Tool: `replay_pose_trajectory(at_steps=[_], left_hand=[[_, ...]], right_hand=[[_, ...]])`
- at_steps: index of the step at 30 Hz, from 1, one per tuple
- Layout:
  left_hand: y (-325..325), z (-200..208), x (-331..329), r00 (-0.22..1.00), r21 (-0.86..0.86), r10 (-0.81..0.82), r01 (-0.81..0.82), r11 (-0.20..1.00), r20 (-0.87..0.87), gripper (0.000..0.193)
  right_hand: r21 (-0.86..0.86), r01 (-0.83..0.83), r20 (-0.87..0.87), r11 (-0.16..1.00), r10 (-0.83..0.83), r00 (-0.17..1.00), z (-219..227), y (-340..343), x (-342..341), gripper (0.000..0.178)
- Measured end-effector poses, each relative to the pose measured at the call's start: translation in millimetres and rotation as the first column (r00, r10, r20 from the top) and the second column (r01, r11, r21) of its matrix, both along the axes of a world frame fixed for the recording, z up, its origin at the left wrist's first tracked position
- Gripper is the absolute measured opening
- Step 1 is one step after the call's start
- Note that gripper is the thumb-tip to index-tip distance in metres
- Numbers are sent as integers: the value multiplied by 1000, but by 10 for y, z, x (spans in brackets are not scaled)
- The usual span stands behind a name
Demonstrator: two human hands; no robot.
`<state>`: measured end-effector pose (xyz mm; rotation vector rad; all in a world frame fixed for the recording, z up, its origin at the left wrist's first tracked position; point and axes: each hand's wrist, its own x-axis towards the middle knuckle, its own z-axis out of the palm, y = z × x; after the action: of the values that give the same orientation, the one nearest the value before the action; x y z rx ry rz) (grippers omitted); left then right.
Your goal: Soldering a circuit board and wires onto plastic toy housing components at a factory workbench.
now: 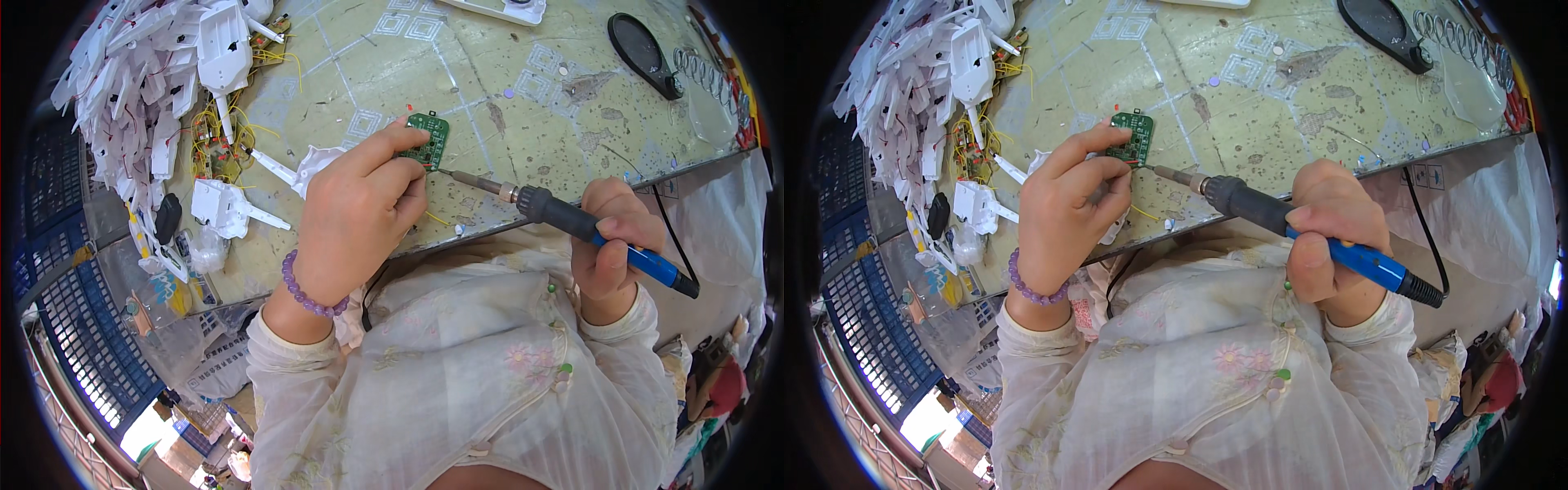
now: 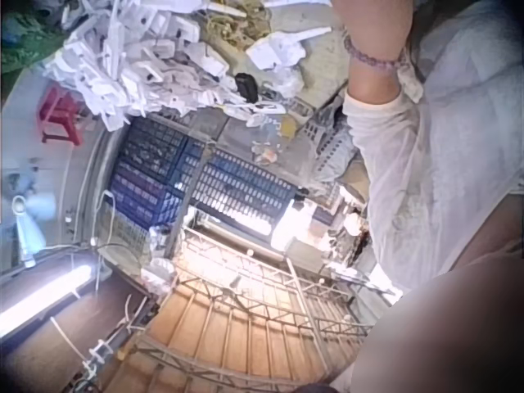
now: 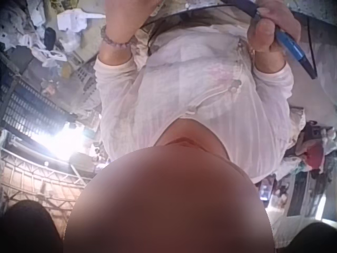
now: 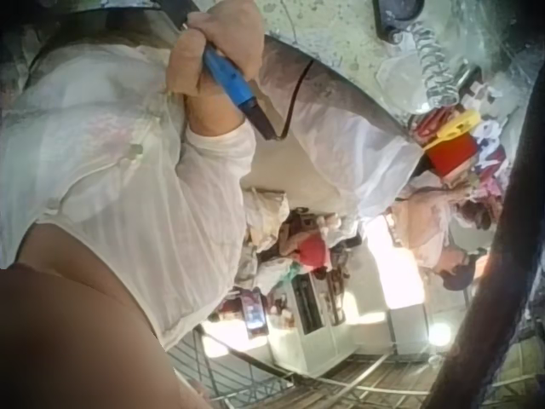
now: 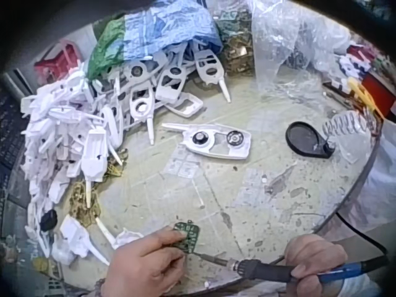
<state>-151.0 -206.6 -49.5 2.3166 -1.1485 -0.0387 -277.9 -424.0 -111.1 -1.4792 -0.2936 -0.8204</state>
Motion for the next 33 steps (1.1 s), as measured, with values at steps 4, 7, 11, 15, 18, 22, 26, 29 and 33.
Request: replay_pose_trajectory(at_steps=[4,7,11,15,18,22,26,29,33], left_hand=[[-4,-6,9,1000,-5,-3,3,1000,-7,10],[0,58,41,998,18,-44,44,999,43,12],[-25,204,93,988,24,-95,92,995,123,16],[-118,228,83,991,-21,57,-55,998,123,21],[-282,278,2,972,146,143,-171,974,188,27],[-324,217,-26,969,287,119,-180,941,217,26],[-339,175,-23,964,279,137,-199,939,228,27],[-296,190,-52,956,295,191,-252,922,223,26],[-55,311,-98,982,-32,136,-133,991,131,35]], right_hand=[[-26,53,38,998,-52,998,-31,5,23,17],[118,132,58,984,-139,989,32,46,43,18],[266,289,-1,919,-300,954,215,-154,0,21],[387,575,49,721,-638,768,520,-653,-104,28],[286,833,181,474,-880,439,872,-1060,-186,25],[184,946,218,266,-950,224,1207,-1350,-319,20],[21,919,-14,394,-919,394,1312,-1312,-67,17],[-341,807,-37,483,-864,502,1111,-1258,268,21],[-193,807,-132,559,-829,543,822,-1048,389,20]])
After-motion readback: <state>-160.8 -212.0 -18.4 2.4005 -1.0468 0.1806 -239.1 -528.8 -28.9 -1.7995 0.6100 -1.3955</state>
